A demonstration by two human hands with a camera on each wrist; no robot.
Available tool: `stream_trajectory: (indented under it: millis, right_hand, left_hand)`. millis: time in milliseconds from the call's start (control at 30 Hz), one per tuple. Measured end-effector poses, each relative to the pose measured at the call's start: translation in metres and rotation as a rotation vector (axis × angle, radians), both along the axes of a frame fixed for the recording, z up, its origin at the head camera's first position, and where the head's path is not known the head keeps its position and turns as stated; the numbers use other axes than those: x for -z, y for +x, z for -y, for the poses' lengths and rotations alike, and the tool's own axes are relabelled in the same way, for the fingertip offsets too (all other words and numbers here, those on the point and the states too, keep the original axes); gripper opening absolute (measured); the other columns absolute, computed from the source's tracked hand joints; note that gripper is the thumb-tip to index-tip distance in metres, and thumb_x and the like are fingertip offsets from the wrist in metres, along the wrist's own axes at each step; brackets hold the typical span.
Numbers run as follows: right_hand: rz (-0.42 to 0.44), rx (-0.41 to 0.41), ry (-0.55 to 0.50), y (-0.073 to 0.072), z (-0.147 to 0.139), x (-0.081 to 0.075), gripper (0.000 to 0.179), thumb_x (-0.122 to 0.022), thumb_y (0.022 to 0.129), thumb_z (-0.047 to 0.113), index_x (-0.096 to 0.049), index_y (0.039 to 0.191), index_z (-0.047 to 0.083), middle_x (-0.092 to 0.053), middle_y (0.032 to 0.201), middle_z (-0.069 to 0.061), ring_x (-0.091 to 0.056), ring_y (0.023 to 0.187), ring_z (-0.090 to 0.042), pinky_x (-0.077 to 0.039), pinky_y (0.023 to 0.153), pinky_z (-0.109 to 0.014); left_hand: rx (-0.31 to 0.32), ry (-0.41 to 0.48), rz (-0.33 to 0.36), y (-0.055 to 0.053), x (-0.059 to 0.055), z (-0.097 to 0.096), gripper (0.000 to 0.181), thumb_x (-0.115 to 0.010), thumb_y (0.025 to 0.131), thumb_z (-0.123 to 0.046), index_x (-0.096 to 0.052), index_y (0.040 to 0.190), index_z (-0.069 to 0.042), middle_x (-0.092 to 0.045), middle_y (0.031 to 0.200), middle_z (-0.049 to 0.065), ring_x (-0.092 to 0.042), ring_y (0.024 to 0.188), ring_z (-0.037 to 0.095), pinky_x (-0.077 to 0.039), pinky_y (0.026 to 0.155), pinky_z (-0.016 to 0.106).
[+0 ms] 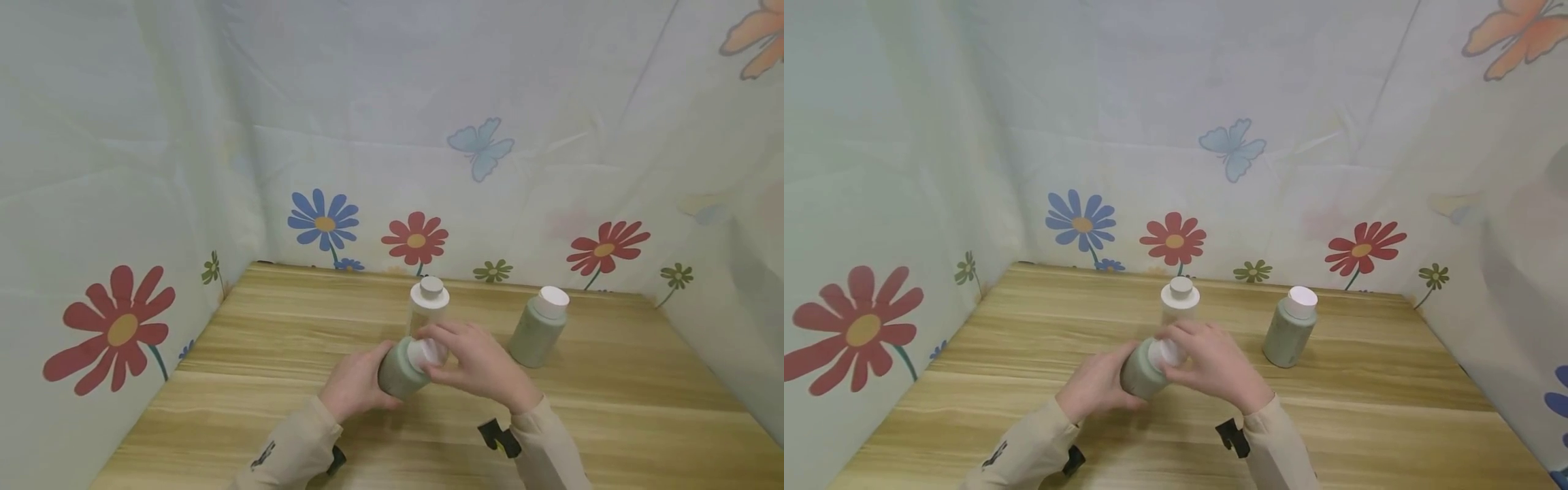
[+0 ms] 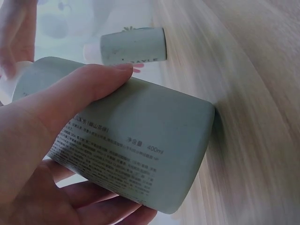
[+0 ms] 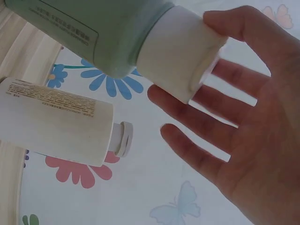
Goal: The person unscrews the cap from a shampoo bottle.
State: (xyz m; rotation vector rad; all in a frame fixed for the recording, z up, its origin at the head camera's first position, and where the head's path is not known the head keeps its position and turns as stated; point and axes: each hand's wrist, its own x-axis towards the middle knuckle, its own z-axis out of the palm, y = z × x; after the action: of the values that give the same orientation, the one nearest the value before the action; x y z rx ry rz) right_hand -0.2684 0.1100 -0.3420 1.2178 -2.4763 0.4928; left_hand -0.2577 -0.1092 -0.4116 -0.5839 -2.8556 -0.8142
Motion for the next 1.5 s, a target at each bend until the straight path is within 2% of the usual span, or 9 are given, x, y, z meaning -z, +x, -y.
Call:
stream_trajectory:
  millis: [100,233,500,700,933,1133,1233,1333,1500]
  right_hand:
    - [-0.034,-0.066,0.023,0.001,-0.001,-0.001,0.041,-0.078,0.075,0.019,-0.065,0.113,0.018,-0.067,0.112,0.004,-0.062,0.099,-0.014,-0.05,0.084,-0.038]
    - [-0.053,-0.109,0.054,0.002,-0.001,-0.001,0.043,-0.077,0.074,0.013,-0.064,0.115,0.018,-0.064,0.118,0.003,-0.061,0.107,-0.015,-0.047,0.09,-0.044]
    - [-0.084,-0.175,0.039,0.001,-0.002,-0.004,0.046,-0.076,0.073,0.002,-0.064,0.114,0.018,-0.063,0.121,0.001,-0.059,0.11,-0.018,-0.046,0.092,-0.044]
    - [-0.085,-0.227,-0.058,-0.005,-0.006,-0.004,0.048,-0.076,0.072,-0.003,-0.062,0.115,0.013,-0.062,0.12,-0.003,-0.058,0.11,-0.02,-0.051,0.09,-0.04]
    - [-0.013,-0.224,-0.172,-0.008,-0.007,-0.005,0.052,-0.074,0.078,0.0,-0.059,0.127,0.012,-0.056,0.128,-0.005,-0.054,0.117,-0.018,-0.051,0.094,-0.037]
    - [-0.024,-0.245,-0.293,-0.015,0.005,0.0,0.053,-0.076,0.079,0.003,-0.061,0.128,0.015,-0.055,0.13,-0.009,-0.053,0.12,-0.021,-0.051,0.094,-0.031]
    - [0.025,-0.259,-0.37,-0.02,0.012,0.008,0.052,-0.075,0.08,0.001,-0.059,0.129,0.011,-0.056,0.131,-0.01,-0.055,0.119,-0.018,-0.053,0.092,-0.029]
    - [0.124,-0.256,-0.463,-0.024,0.02,0.019,0.051,-0.072,0.083,0.0,-0.056,0.131,0.007,-0.058,0.131,-0.013,-0.059,0.113,-0.012,-0.056,0.087,-0.03]
    - [0.321,-0.15,-0.581,-0.032,0.034,0.032,0.048,-0.069,0.088,0.007,-0.053,0.133,0.008,-0.058,0.13,-0.016,-0.059,0.104,0.001,-0.055,0.086,-0.024]
  left_hand:
    - [0.008,0.003,0.003,0.0,0.0,0.0,0.076,-0.09,0.06,-0.03,-0.054,0.124,-0.014,-0.071,0.106,0.006,-0.067,0.089,0.022,-0.052,0.077,0.041]
    - [0.007,0.01,0.02,0.0,0.0,0.0,0.075,-0.09,0.059,-0.03,-0.055,0.123,-0.015,-0.071,0.104,0.005,-0.066,0.088,0.02,-0.051,0.076,0.039]
    - [-0.005,0.038,0.054,-0.001,-0.001,0.004,0.075,-0.09,0.06,-0.029,-0.054,0.125,-0.016,-0.071,0.107,0.006,-0.066,0.09,0.022,-0.051,0.079,0.042]
    - [-0.018,0.05,0.064,-0.001,0.001,0.006,0.077,-0.09,0.06,-0.03,-0.054,0.126,-0.015,-0.07,0.105,0.006,-0.065,0.089,0.022,-0.052,0.078,0.042]
    - [-0.051,0.065,0.053,-0.003,0.002,0.007,0.075,-0.089,0.059,-0.035,-0.056,0.122,-0.014,-0.07,0.101,0.004,-0.064,0.087,0.019,-0.051,0.076,0.039]
    - [-0.123,0.16,0.085,-0.005,0.001,0.02,0.08,-0.089,0.058,-0.037,-0.055,0.127,-0.013,-0.069,0.109,0.005,-0.065,0.094,0.02,-0.052,0.081,0.042]
    - [-0.172,0.228,0.063,-0.006,-0.003,0.03,0.082,-0.089,0.059,-0.038,-0.054,0.129,-0.014,-0.068,0.113,0.004,-0.065,0.098,0.021,-0.052,0.085,0.043]
    - [-0.212,0.266,0.036,-0.006,-0.011,0.041,0.082,-0.09,0.058,-0.037,-0.055,0.129,-0.014,-0.068,0.115,0.004,-0.064,0.1,0.023,-0.051,0.087,0.046]
    - [-0.273,0.284,0.043,-0.009,-0.022,0.06,0.086,-0.09,0.059,-0.037,-0.052,0.133,-0.014,-0.067,0.118,0.005,-0.064,0.104,0.025,-0.05,0.09,0.048]
